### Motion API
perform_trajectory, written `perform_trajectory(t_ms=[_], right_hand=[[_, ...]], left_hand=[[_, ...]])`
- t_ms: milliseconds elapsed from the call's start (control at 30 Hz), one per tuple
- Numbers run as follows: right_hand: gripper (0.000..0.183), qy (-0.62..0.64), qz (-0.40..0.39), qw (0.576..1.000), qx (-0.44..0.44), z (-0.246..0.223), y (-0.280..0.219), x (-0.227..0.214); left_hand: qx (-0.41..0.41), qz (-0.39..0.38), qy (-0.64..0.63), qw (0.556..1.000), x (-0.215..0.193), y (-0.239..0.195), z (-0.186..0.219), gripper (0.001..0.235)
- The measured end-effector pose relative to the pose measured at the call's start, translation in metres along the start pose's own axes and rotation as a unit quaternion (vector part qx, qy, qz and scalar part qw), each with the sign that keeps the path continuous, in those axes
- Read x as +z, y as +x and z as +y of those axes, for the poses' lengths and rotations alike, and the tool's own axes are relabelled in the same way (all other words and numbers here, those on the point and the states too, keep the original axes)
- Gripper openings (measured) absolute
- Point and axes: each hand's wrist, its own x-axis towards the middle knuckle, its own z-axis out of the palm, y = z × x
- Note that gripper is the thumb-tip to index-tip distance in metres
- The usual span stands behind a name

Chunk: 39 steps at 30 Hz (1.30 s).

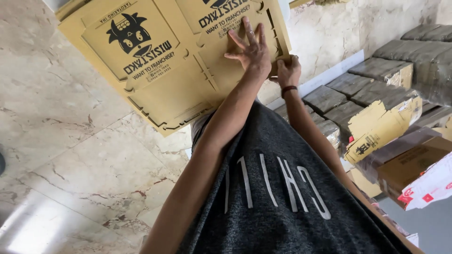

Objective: Punching out pre-cut shapes from cardboard sheets and stacking them.

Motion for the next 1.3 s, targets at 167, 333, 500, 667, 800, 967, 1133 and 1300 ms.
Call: perform_trajectory(t_ms=[167, 333, 500, 667, 800, 967, 1133, 1300], right_hand=[[0.059, 0.007, -0.351, 0.932, 0.091, -0.033, 0.014, -0.075], [0.057, -0.065, -0.423, 0.898, 0.105, -0.043, 0.044, -0.066], [0.058, -0.186, -0.414, 0.885, 0.107, -0.061, 0.04, -0.053], [0.065, -0.367, -0.358, 0.842, -0.171, -0.034, 0.055, -0.044], [0.066, -0.471, -0.239, 0.782, -0.331, 0.019, 0.074, -0.026], [0.066, -0.142, -0.326, 0.726, -0.588, 0.027, 0.076, -0.045], [0.058, -0.106, -0.453, 0.817, -0.341, -0.021, 0.064, -0.067], [0.057, -0.119, -0.496, 0.858, -0.063, -0.043, 0.062, -0.079]], left_hand=[[-0.001, 0.017, -0.001, 1.0, 0.005, -0.003, 0.001, 0.104], [0.007, 0.066, 0.001, 0.998, 0.001, -0.012, 0.002, 0.105], [-0.026, 0.115, 0.027, 0.993, 0.034, 0.003, 0.015, 0.116], [-0.076, 0.11, 0.085, 0.987, 0.045, 0.011, 0.028, 0.123], [-0.074, 0.107, 0.11, 0.985, 0.055, 0.015, 0.025, 0.114], [-0.101, 0.099, 0.21, 0.968, 0.05, 0.006, 0.035, 0.099], [-0.085, 0.121, 0.148, 0.978, 0.041, 0.01, 0.024, 0.122], [-0.03, 0.038, 0.03, 0.998, 0.019, -0.004, 0.001, 0.105]])
